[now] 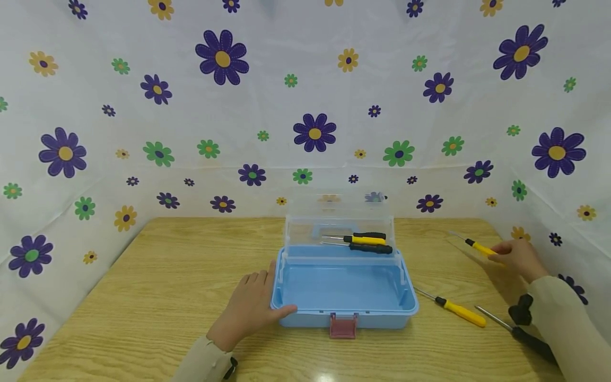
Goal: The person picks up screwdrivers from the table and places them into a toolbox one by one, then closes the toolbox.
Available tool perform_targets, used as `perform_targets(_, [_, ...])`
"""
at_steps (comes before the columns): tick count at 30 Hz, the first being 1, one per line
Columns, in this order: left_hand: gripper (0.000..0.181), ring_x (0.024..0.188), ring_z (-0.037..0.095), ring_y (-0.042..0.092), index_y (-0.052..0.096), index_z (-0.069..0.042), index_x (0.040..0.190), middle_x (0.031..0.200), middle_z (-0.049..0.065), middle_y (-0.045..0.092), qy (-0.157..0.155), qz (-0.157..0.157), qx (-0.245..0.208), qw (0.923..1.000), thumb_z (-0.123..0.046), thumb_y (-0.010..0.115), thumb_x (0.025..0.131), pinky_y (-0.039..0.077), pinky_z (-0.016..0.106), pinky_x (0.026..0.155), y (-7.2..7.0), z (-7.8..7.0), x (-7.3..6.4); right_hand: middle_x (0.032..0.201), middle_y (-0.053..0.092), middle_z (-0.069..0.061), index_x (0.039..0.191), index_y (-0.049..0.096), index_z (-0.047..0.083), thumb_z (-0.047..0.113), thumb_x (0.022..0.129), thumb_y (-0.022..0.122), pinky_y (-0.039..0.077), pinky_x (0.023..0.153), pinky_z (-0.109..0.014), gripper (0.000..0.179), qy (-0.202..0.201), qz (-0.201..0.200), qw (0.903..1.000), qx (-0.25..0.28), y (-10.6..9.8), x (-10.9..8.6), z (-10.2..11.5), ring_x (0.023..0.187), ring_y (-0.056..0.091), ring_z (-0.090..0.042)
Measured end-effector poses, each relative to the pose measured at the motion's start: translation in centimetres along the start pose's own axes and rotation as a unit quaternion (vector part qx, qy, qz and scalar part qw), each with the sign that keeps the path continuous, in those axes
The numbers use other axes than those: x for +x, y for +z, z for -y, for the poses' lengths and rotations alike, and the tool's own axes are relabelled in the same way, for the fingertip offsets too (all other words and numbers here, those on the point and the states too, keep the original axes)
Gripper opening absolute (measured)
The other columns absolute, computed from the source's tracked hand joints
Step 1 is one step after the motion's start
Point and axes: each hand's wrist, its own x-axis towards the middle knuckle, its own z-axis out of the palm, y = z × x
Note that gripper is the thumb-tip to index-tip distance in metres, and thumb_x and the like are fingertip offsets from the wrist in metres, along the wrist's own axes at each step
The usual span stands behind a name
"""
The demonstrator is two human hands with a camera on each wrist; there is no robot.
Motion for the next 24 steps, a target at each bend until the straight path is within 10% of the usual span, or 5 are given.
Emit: perform_targets(24, [0.105, 0.112, 0.037, 0.056, 0.03, 0.007, 0.143, 0.125, 0.024, 0.056, -0.012, 0.019, -0.012, 0.9997, -0.071, 0.053, 0.078, 0.045, 0.049, 0.096, -0.1, 0.0, 0.0, 0.099, 0.065, -0.029, 0.109, 0.062, -0.013, 0.02, 0.088, 0.065, 0.054, 0.071, -0.041, 0.04, -0.067, -0.01, 0.9977, 0.001, -2.4, -1.0, 6.0, 0.081, 0.061, -0.027])
